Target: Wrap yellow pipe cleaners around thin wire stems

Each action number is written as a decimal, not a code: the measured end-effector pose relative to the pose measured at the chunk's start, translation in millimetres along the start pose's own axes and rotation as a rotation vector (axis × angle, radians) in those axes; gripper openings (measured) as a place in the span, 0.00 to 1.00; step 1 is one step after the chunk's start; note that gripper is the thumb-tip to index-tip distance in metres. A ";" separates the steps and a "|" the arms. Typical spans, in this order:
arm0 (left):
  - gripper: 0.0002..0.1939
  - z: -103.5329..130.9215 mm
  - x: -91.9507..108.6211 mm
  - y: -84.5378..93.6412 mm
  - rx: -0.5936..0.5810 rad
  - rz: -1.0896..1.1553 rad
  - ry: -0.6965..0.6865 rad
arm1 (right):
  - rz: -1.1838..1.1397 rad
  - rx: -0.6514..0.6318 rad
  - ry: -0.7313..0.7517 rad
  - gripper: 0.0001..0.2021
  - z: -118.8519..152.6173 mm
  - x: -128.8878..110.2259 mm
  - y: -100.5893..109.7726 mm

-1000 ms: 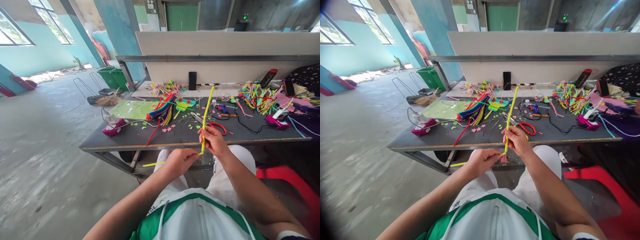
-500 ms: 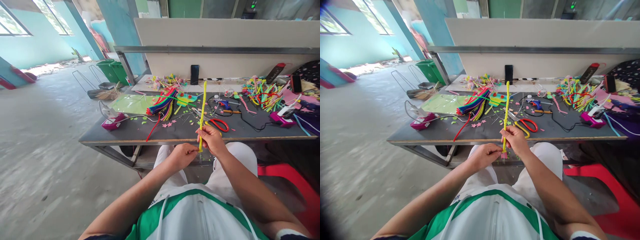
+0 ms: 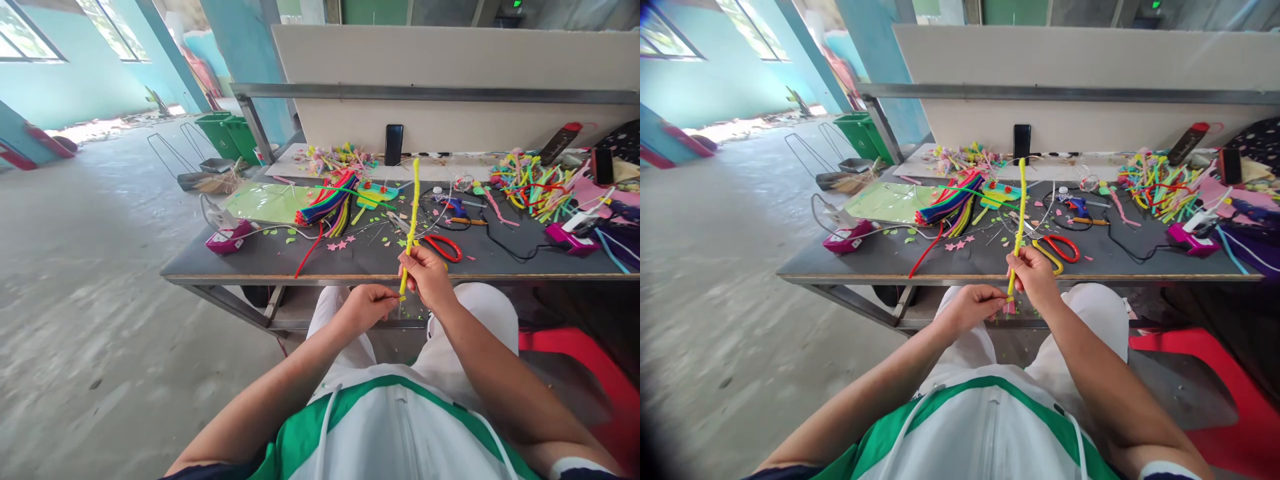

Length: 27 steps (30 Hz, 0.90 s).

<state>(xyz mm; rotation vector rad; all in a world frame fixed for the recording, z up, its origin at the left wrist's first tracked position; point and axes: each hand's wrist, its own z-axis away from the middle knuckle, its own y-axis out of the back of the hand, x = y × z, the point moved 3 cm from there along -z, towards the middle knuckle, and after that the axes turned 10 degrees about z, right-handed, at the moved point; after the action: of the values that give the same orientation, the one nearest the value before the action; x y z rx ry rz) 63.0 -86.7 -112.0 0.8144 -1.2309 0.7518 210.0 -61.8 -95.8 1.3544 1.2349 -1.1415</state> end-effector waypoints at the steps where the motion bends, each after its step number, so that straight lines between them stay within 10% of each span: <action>1: 0.12 1.2 -2.6 -1.2 0.038 0.034 0.001 | -0.011 0.021 0.008 0.14 -0.2 -0.4 1.3; 7: 0.12 6.3 -14.7 -12.7 0.213 0.330 0.001 | -0.030 0.125 0.057 0.14 0.7 -1.6 5.7; 27: 0.18 2.4 -17.7 -20.5 0.191 0.611 0.056 | -0.042 0.119 0.112 0.12 0.5 4.8 -0.4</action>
<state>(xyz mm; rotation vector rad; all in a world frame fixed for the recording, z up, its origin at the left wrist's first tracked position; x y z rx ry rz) 76.1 -100.4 -131.5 0.5597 -1.3847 1.3935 209.8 -61.8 -100.6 1.5047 1.2975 -1.1977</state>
